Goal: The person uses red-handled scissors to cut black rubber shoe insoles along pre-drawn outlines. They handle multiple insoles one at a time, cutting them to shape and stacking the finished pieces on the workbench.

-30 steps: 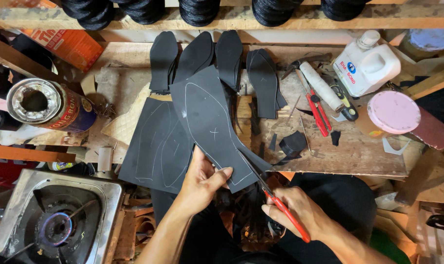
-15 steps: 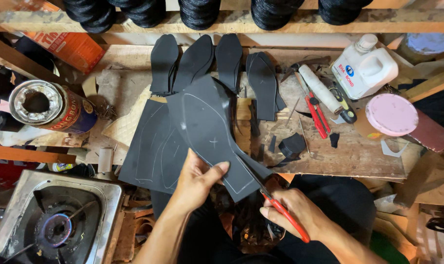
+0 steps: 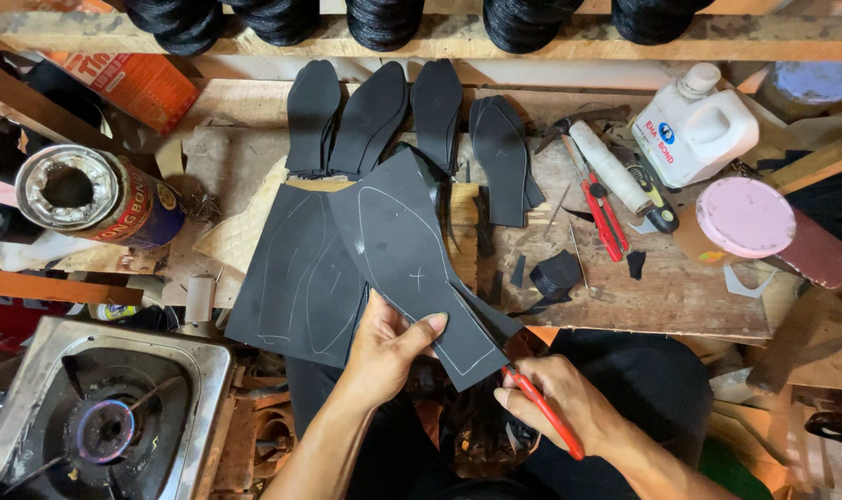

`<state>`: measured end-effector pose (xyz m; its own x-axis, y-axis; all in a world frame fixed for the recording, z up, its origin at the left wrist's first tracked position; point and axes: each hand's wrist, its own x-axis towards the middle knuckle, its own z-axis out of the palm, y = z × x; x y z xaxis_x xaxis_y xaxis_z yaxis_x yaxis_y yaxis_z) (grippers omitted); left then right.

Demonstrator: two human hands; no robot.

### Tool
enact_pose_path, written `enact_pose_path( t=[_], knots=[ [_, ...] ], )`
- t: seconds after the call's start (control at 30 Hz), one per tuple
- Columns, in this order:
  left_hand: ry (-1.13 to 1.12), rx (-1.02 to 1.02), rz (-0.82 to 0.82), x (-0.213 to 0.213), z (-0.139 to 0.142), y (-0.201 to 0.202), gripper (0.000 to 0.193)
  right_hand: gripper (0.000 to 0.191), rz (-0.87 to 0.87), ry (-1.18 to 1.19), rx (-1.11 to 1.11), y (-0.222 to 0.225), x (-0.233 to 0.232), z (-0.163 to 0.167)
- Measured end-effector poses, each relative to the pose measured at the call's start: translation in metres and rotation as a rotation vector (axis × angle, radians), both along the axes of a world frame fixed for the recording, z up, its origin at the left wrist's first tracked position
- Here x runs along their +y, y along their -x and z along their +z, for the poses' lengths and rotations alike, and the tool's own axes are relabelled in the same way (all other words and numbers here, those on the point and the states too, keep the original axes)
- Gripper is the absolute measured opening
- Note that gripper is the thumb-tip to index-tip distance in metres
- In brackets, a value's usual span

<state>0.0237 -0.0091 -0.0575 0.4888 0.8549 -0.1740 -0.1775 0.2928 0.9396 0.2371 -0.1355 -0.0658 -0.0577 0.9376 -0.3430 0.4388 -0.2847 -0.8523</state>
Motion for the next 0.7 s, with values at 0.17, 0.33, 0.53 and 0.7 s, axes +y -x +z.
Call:
enact_pose_path(
  t=[0.17,0.33,0.53,0.7],
  knots=[
    [0.086,0.030,-0.020,0.008,-0.004,0.003,0.053,0.031,0.015,-0.113,0.011,-0.002,-0.003,-0.004],
    [0.049,0.048,-0.041,0.017,0.001,0.010,0.044,0.031,0.147,0.067,0.119,-0.014,0.007,0.011],
    [0.091,-0.044,-0.003,0.000,-0.002,-0.002,0.049,0.028,0.176,0.040,0.096,-0.011,0.016,0.021],
    [0.070,-0.047,0.024,0.001,-0.009,0.003,0.044,0.030,0.141,0.048,0.094,-0.002,0.013,0.018]
  ],
)
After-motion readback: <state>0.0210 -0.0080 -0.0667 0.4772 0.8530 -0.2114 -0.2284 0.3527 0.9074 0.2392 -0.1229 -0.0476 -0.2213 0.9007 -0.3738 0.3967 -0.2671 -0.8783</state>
